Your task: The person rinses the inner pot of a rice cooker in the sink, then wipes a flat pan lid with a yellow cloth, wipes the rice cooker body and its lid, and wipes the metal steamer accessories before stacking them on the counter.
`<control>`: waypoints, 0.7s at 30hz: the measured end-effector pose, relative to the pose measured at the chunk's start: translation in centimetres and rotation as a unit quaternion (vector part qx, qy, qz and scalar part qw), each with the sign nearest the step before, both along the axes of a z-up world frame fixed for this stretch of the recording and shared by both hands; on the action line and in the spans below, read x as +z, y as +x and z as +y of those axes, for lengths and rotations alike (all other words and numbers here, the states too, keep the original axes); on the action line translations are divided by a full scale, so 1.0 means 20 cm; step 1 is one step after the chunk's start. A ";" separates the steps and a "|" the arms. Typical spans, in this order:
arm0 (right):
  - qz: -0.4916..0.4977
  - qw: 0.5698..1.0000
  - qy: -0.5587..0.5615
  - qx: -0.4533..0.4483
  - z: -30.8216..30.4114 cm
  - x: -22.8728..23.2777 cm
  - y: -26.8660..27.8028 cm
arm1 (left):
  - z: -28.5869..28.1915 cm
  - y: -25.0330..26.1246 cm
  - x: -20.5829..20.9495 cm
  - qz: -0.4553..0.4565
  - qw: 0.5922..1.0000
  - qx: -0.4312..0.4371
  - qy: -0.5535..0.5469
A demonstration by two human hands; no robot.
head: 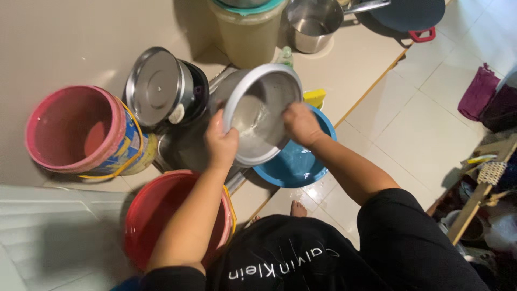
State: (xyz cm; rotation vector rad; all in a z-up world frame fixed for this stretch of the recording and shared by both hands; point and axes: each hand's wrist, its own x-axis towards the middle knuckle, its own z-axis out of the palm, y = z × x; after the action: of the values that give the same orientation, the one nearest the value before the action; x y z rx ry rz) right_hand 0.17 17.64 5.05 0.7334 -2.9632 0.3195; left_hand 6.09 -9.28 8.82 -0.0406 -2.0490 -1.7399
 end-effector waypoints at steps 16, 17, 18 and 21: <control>-0.106 0.911 -0.362 -0.167 0.55 -0.04 0.06 | 0.40 -0.03 -0.03 0.111 0.922 -0.165 -0.333; -0.096 0.918 -0.347 -0.165 0.56 -0.06 0.09 | 0.41 -0.02 -0.04 0.106 0.920 -0.171 -0.336; -0.085 0.926 -0.331 -0.163 0.56 -0.08 0.12 | 0.42 -0.01 -0.05 0.100 0.918 -0.176 -0.340; -0.090 0.916 -0.345 -0.182 0.59 -0.12 0.14 | 0.44 -0.02 -0.06 0.099 0.915 -0.187 -0.344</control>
State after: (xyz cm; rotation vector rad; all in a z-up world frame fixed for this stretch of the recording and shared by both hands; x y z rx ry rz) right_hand 3.06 29.44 2.64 0.0660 -2.7293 1.3520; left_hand 5.76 -0.48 7.68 -0.8360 -2.4959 -1.0369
